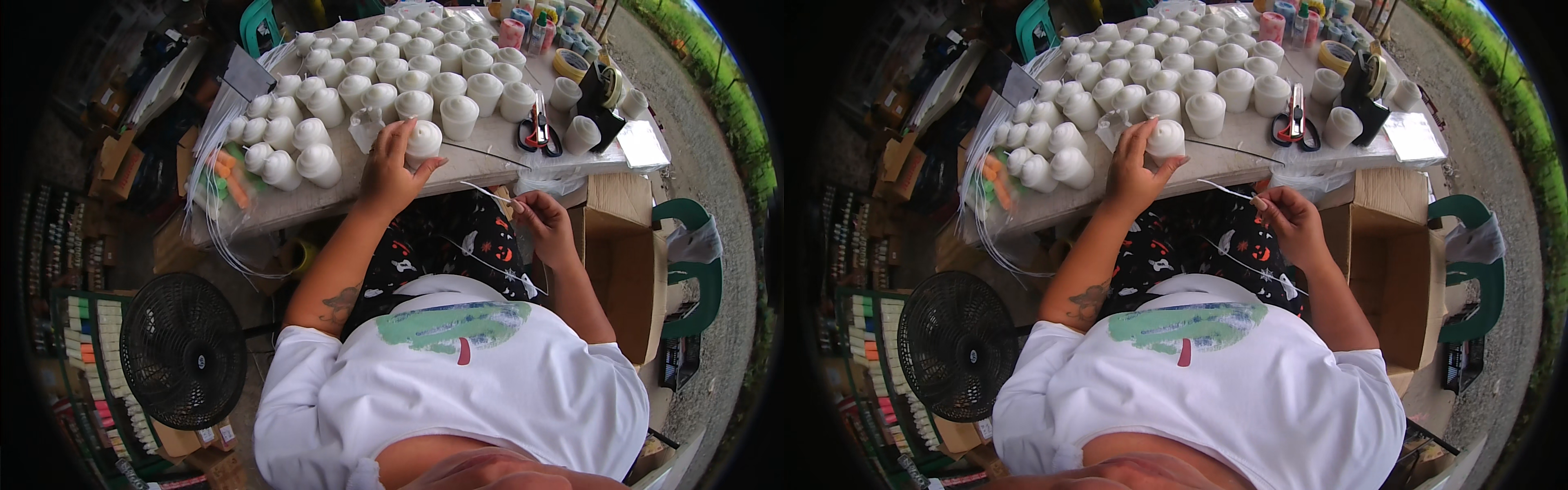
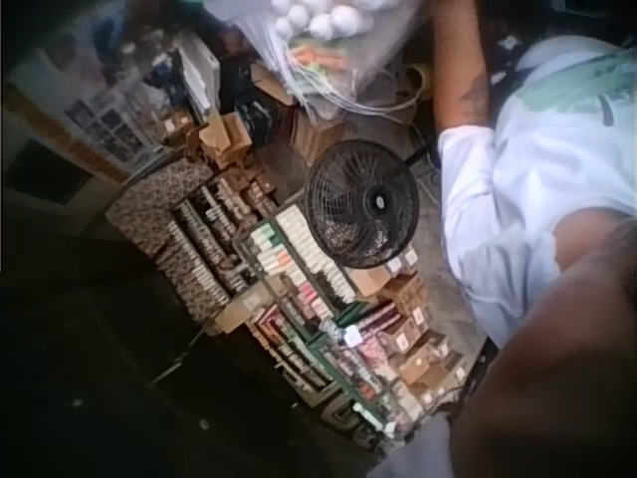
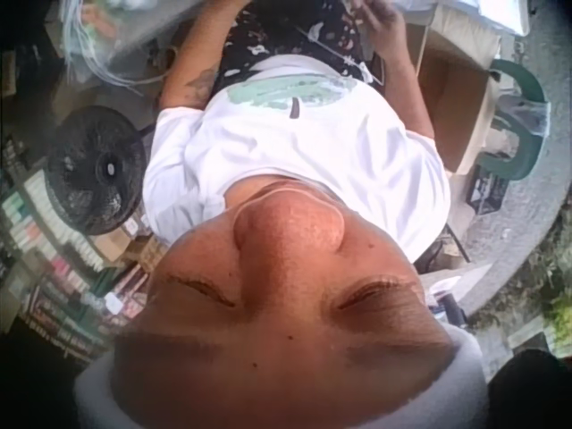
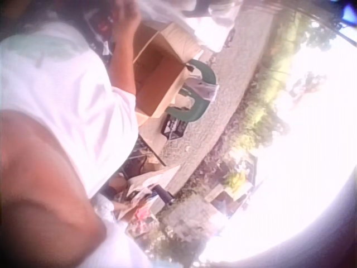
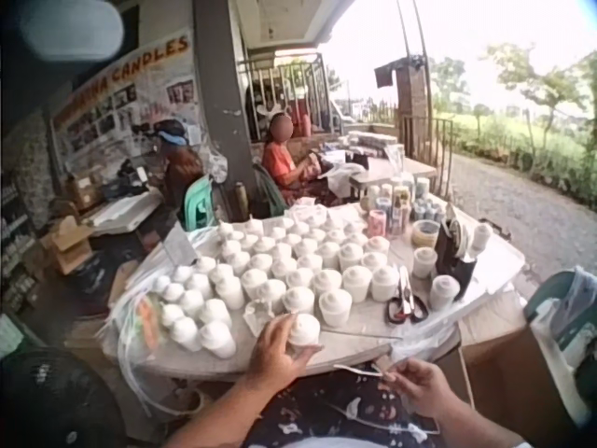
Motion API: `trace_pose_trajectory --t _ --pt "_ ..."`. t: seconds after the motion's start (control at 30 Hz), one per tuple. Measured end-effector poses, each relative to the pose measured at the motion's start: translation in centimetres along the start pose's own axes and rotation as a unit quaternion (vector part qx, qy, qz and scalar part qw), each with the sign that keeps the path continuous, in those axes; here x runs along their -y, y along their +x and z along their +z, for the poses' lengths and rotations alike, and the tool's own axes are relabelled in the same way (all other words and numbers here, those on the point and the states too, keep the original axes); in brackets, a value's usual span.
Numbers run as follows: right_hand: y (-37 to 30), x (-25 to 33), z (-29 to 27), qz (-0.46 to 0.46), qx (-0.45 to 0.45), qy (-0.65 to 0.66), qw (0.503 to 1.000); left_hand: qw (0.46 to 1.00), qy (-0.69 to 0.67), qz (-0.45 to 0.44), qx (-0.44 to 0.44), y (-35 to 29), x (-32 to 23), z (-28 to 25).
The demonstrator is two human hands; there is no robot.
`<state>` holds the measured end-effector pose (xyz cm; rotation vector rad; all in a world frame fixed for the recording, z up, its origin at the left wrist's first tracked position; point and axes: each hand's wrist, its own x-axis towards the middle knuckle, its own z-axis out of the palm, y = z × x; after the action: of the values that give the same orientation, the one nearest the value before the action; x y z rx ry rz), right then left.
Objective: The person inserts a wick into the center of a white candle, secures it with a metal rod, and trims the excess wick with scissors. This process is repeated for multiple candles on a table.
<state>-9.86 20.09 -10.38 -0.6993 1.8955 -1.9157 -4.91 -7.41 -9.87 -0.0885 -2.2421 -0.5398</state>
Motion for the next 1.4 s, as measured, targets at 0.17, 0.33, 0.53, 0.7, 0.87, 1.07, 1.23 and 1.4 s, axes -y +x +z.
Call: trace_pose_trajectory --t 0.17,0.33,0.53,0.7,0.87,1.07,1.23,1.4 --pt "-0.1 0.9 0.3 -0.036 -0.019 -0.005 0.999 0.994 -0.092 -0.043 -0.036 -0.4 0.4 2.3" --pt "0.1 4.8 1.6 -0.258 -0.053 -0.248 0.932 0.921 -0.315 -0.227 -0.022 0.7 -0.8 0.5" --pt "-0.8 9.0 3.0 -0.355 -0.007 -0.268 0.896 0.609 -0.661 -0.437 -0.030 0.3 -3.6 -6.5" --pt "-0.3 10.7 5.7 -0.447 0.034 -0.272 0.851 0.505 -0.742 -0.439 -0.021 -2.1 -4.2 -7.6" --pt "-0.1 11.0 6.4 -0.465 0.048 -0.302 0.831 0.504 -0.750 -0.427 -0.014 -2.6 -4.4 -7.8" --pt "0.2 10.9 6.4 -0.469 0.047 -0.321 0.821 0.514 -0.746 -0.421 -0.045 -2.6 -4.5 -7.6" --pt "0.1 10.9 6.6 -0.468 0.053 -0.330 0.818 0.585 -0.692 -0.419 -0.066 -2.5 -5.1 -7.8" --pt "0.0 10.4 6.7 -0.465 0.070 -0.348 0.811 0.601 -0.690 -0.397 -0.074 -2.6 -5.0 -8.2"
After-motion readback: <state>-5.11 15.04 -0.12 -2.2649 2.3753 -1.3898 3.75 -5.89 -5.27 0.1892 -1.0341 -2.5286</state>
